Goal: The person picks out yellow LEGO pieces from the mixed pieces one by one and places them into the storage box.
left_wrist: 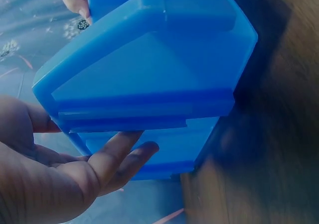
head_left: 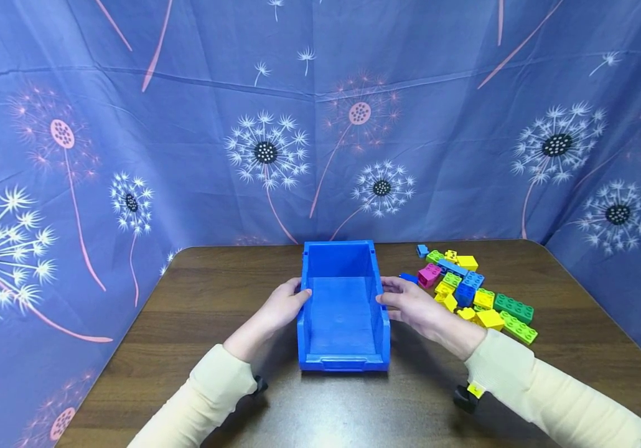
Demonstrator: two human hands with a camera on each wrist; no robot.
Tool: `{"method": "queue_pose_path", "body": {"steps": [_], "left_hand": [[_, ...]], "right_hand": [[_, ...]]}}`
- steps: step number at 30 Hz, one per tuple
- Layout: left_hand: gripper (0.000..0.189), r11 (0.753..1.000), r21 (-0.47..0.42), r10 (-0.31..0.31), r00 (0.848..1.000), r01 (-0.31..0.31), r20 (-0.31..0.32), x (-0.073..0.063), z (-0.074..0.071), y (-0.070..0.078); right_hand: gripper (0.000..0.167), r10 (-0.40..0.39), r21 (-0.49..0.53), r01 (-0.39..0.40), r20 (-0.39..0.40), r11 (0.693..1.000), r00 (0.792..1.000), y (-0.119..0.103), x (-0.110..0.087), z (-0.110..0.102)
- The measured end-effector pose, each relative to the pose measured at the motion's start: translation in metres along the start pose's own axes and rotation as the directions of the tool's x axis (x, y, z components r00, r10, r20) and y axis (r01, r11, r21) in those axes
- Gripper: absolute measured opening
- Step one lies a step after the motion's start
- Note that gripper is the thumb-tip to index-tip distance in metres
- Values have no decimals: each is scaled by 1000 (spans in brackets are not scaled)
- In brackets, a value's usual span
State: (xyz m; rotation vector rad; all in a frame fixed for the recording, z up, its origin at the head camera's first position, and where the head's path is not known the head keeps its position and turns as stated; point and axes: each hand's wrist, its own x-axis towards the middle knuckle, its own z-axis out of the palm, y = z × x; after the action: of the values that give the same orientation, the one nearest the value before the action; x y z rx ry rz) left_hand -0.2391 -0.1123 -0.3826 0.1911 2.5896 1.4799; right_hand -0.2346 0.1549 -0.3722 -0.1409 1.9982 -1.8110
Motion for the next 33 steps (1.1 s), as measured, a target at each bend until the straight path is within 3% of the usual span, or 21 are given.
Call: {"method": "queue_pose_path", "body": {"steps": [15,23,28,33], "left_hand": [[50,999,3,52,998,-52,35,-3,13,8],[50,997,39,53,989,-59,135,-5,9,16],[51,986,168,-23,977,-13,211,11,-4,23],[58,984,162,-107,968,71,229,41,-16,33]], "right_hand": [[67,26,-8,-27,-32,1000,999,4,-14,-15],[73,21,-13,-21,-21,1000,1000,6,-20,-22],[74,20,-34,-21,-24,999,999,6,-22,-23],[74,24,-39,-25,-22,999,999,7,-22,-23]]}}
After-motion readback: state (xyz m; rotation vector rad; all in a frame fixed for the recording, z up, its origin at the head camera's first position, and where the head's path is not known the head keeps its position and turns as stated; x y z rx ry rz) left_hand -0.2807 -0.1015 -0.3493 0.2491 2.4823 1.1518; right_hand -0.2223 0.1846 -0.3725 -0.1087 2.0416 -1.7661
